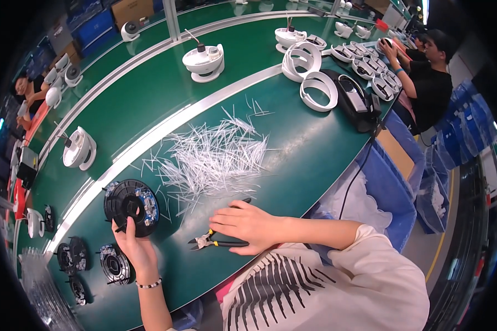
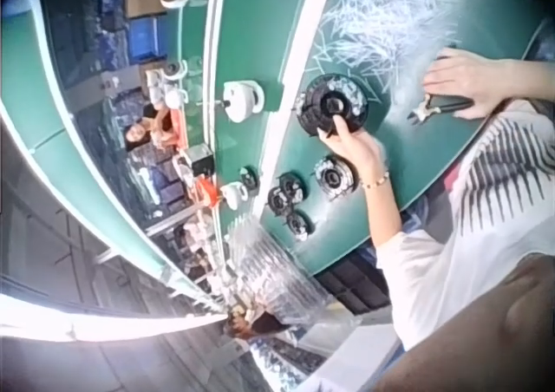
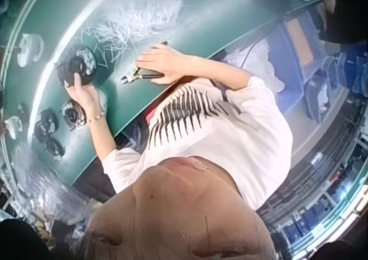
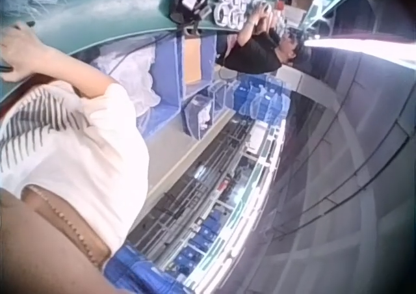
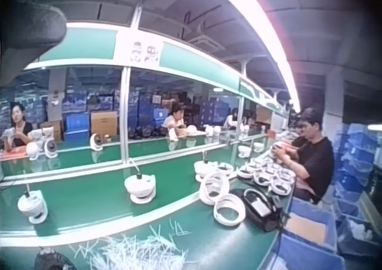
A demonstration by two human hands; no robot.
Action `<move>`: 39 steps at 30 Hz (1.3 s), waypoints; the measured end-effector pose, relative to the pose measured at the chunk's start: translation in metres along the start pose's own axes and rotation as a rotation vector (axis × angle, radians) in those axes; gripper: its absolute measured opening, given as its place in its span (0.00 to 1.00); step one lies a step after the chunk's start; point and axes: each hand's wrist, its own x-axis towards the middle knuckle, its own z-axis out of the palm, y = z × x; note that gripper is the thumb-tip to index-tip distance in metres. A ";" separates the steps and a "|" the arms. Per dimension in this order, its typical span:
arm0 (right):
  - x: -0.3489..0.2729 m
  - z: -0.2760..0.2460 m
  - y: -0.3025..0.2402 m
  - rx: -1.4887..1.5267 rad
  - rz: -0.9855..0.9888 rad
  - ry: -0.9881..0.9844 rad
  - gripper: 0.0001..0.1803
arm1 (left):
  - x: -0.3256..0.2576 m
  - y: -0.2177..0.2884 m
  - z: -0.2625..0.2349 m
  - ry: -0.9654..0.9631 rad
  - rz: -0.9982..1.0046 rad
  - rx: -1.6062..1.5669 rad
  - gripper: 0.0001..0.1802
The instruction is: Assemble components of security cameras on an industrial production line.
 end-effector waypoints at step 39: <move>0.057 -0.011 -0.051 -0.022 0.264 0.122 0.16 | -0.002 -0.010 -0.006 -0.113 0.020 -0.205 0.26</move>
